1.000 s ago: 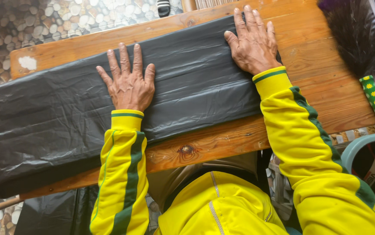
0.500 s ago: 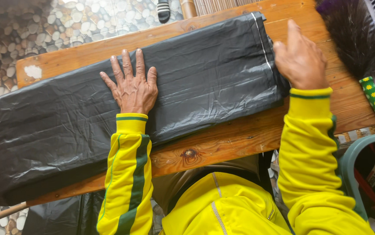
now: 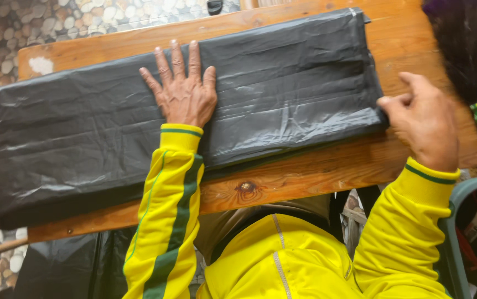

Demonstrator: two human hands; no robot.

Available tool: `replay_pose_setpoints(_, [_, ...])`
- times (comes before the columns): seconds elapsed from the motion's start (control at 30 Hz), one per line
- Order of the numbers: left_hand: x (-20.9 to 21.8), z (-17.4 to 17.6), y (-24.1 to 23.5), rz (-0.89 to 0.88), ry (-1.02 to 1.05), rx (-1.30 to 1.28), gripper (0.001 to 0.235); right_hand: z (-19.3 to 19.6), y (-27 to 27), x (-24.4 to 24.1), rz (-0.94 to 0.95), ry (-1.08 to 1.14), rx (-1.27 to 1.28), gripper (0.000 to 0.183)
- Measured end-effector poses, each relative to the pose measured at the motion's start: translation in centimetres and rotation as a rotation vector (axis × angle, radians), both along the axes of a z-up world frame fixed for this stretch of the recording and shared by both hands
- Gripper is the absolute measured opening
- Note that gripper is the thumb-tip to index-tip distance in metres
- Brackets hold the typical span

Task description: The person cleans a small black bag with a feather duster, then places it in a basket. They then unfold a large black bag on the table, smooth it out, and clean it with the feather duster before folding it back up.

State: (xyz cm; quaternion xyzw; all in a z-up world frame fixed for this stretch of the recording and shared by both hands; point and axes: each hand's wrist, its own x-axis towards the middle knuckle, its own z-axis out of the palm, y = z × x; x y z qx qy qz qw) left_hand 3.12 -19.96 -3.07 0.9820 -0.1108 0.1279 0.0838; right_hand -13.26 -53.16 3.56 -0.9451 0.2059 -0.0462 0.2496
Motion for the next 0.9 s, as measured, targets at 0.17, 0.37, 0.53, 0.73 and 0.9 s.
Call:
replay_pose_setpoints(0.17, [-0.1,0.0,-0.2,0.007,-0.004,0.01,0.058,4.2,7.6,4.0,0.234,-0.707,-0.407,0.033])
replay_pose_setpoints(0.37, [0.2,-2.1,1.1,-0.071,-0.024,0.039,0.056,0.5,24.0,13.0,0.532,-0.436,-0.213,0.077])
replay_pose_setpoints(0.53, [1.0,0.1,1.4,-0.051,-0.004,0.079,0.058,-2.3,26.5,15.2,0.482,-0.155,0.006,0.096])
replay_pose_setpoints(0.73, [-0.1,-0.1,0.4,-0.023,-0.01,0.073,0.058,-5.7,19.7,16.3,0.426,-0.06,-0.183,0.093])
replay_pose_setpoints(0.9, [-0.5,0.8,0.2,-0.013,0.02,0.045,0.055,-6.7,11.1,15.6,0.316,-0.068,-0.308,0.09])
